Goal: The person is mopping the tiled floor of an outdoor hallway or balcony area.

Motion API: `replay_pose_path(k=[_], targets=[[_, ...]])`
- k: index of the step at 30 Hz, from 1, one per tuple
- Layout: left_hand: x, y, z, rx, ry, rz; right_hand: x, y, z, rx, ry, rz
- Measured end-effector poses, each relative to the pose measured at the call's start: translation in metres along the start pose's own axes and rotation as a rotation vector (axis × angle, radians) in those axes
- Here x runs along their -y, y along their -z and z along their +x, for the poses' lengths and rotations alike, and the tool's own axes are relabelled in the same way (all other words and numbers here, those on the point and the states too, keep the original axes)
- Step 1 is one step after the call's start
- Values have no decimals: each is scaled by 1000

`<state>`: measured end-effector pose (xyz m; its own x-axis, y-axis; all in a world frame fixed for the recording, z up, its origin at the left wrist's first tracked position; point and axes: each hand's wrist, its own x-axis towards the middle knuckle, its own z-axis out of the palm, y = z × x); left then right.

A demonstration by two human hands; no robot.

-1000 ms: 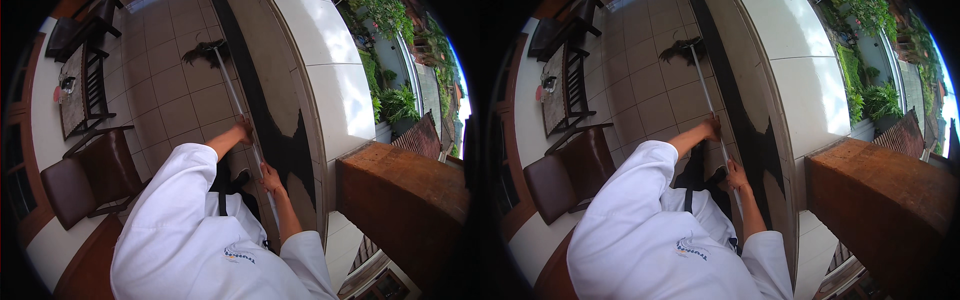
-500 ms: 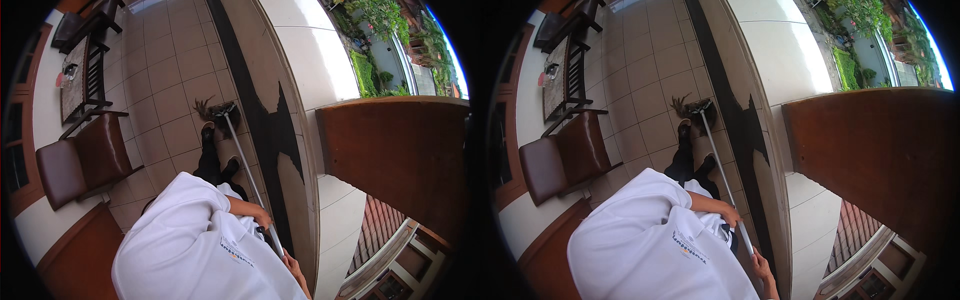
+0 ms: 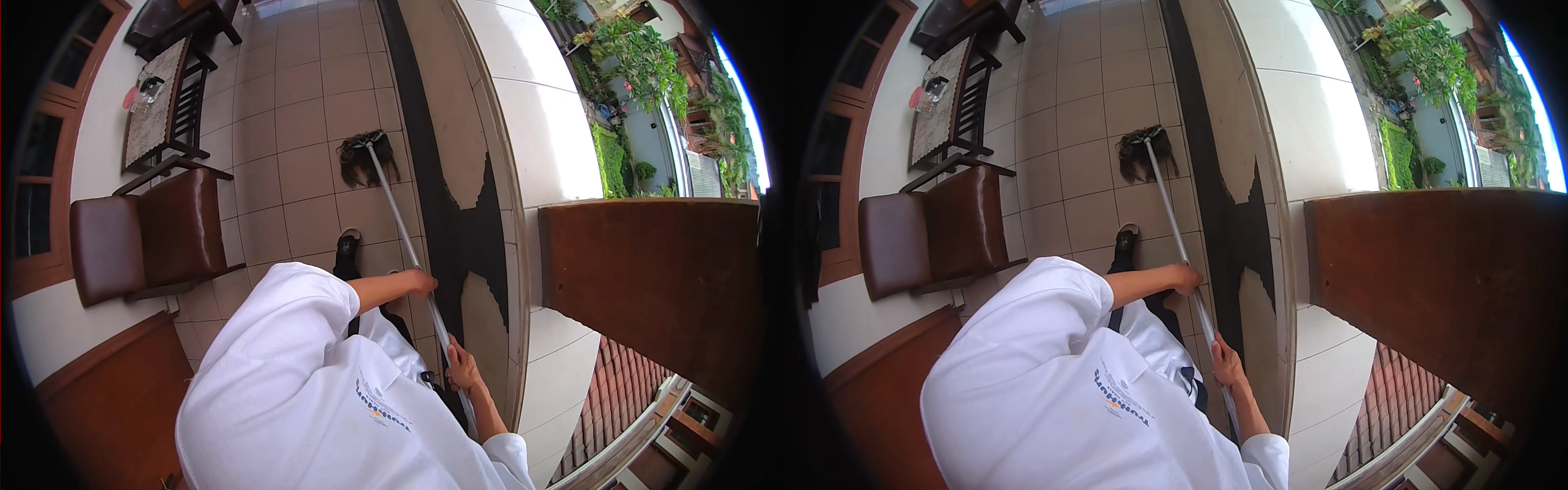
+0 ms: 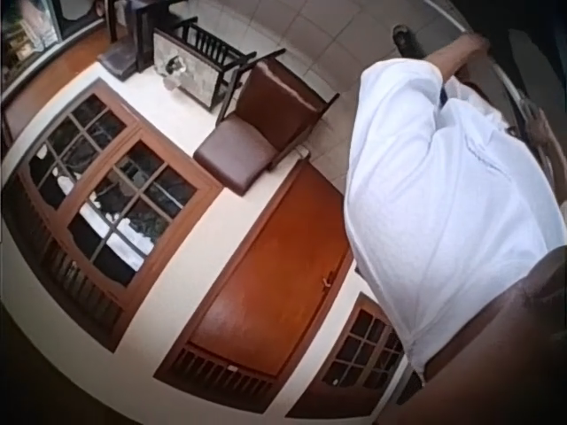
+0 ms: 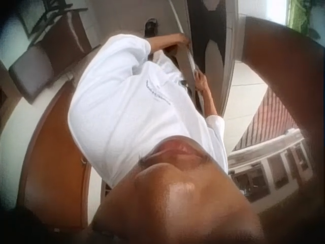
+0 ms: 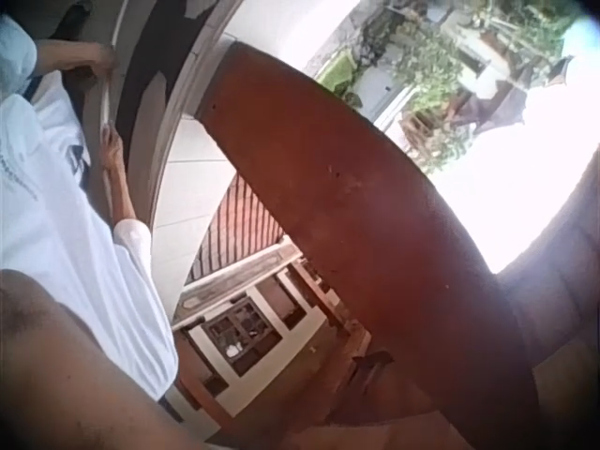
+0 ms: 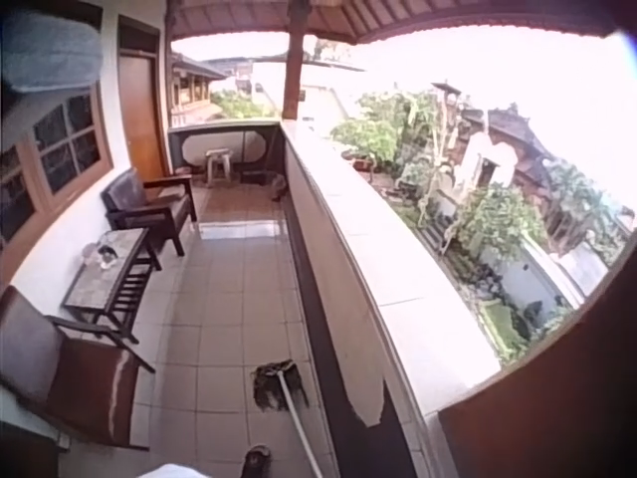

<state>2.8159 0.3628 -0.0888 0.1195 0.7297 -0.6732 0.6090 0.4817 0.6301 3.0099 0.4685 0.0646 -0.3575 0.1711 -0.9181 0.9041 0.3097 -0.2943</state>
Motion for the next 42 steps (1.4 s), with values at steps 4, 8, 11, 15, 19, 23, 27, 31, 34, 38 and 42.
replay_pose_path(k=[4,8,11,15,19,23,27,31,34,38,42], targets=[[107,14,-12,-232,314,35,104,-33,62,75,27,249],[164,62,-58,-342,554,138,198,-63,115,36,58,243],[203,99,-92,-339,544,82,248,-81,138,40,93,269],[220,115,-104,-235,521,127,259,-97,142,22,121,254],[199,91,-91,-67,281,207,230,-91,102,2,11,216],[148,27,-74,-168,32,216,154,-85,46,-19,1,148],[69,-17,-87,-82,-321,257,55,-83,-13,-86,135,-21],[-11,-33,-89,139,-486,58,-40,-80,-94,-110,181,-50],[-38,-50,-88,70,-655,20,-49,-59,-138,-40,112,68],[-41,-72,-72,53,-569,63,-24,-39,-143,47,-100,124],[-5,-80,-63,-163,-507,145,7,-26,-135,62,-199,108]])
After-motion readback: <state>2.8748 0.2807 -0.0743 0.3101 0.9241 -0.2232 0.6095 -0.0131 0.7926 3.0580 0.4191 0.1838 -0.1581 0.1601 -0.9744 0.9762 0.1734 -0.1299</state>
